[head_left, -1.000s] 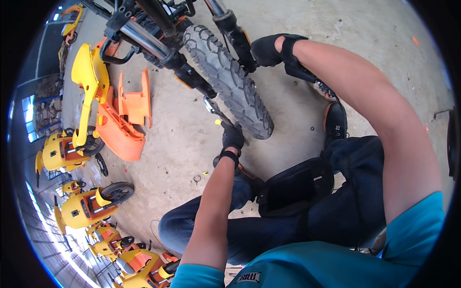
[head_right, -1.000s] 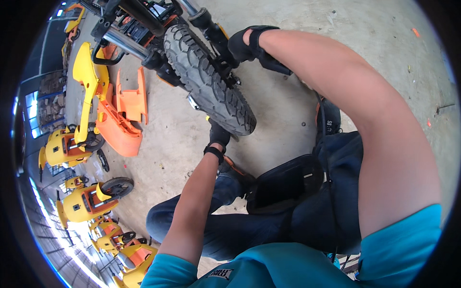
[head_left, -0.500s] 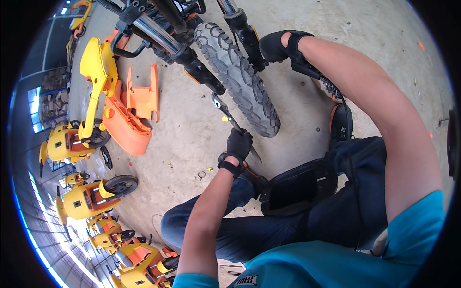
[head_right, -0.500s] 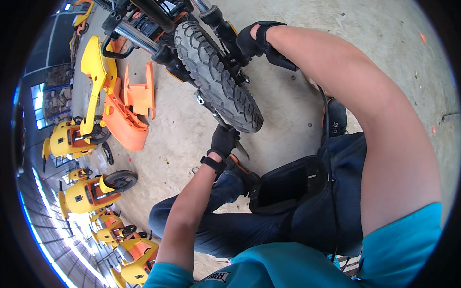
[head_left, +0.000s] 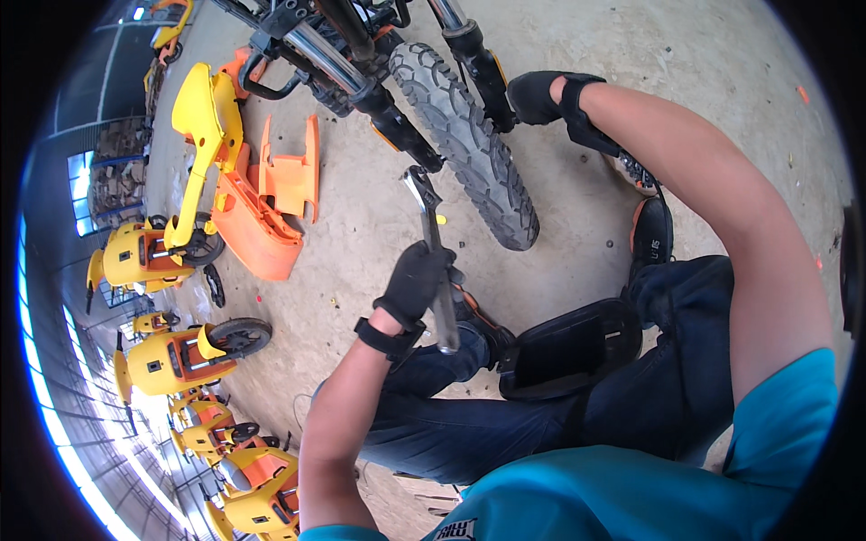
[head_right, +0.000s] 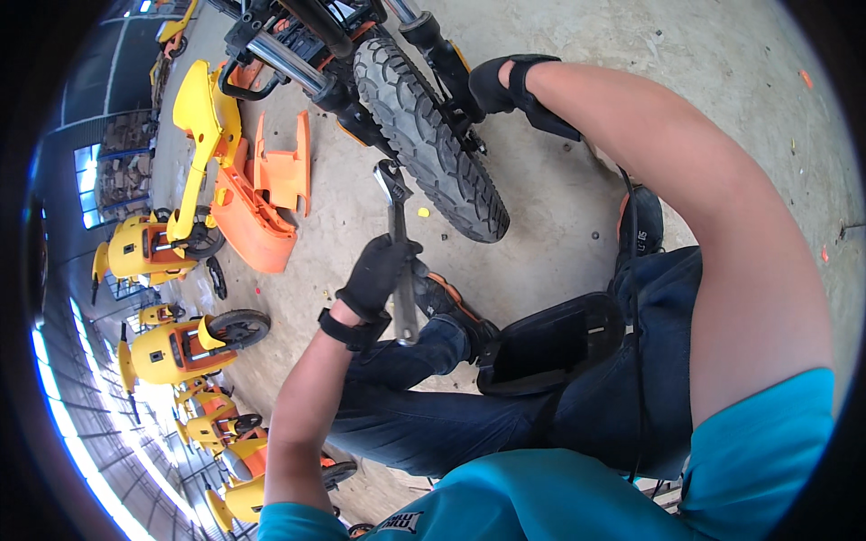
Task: The person loosens a bolt on a motorcycle front wheel using a large adjustable wrench and a smaller wrench, then wipes the wheel area with a blue cloth.
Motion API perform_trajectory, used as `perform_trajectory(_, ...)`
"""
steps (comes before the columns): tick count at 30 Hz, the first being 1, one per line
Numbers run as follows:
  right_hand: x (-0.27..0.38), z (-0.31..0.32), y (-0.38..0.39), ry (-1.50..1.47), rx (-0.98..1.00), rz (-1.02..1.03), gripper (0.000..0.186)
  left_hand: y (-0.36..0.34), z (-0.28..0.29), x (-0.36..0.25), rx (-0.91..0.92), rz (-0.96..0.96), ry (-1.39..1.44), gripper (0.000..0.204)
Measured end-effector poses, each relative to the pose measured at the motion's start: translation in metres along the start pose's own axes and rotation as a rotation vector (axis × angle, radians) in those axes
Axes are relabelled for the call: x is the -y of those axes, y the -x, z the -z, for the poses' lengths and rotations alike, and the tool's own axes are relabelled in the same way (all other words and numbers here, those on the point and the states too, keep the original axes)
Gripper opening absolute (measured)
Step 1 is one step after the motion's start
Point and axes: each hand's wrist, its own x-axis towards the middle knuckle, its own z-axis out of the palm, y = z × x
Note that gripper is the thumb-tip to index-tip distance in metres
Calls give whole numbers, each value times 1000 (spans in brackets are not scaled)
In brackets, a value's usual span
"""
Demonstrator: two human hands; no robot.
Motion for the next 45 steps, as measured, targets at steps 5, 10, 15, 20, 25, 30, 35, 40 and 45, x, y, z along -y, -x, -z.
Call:
perform_trajectory(5, 24, -12, 40, -257, -292, -235, 20, 5, 14, -10, -58, -1, -139, 27)
perform_trajectory(10, 38, -48, 50, -337, -422, -303, 18, 2, 20, -9, -73, -21, -209, 27)
perform_trajectory(15, 37, -68, 42, -331, -406, -236, 19, 1, 18, -16, -73, -12, -195, 24)
perform_trajectory(20, 37, -63, 36, -357, -198, -240, 19, 0, 16, -16, -76, -9, -207, 25)
perform_trajectory(25, 40, -56, 40, -324, -178, -233, 21, 1, 16, -22, -56, 4, -145, 24)
perform_trajectory(30, 35, -58, 40, -332, -186, -190, 19, 5, 20, -35, -8, 19, -109, 25)
perform_trajectory(35, 32, -55, 35, -275, -129, -169, 19, 8, 30, -50, 38, 79, -35, 25)
perform_trajectory(40, 44, -26, 48, -393, -5, -273, 18, 14, 43, -67, 98, 42, -14, 28)
perform_trajectory(45, 38, -36, 46, -325, -77, -219, 18, 14, 40, -66, 86, 61, 0, 28)
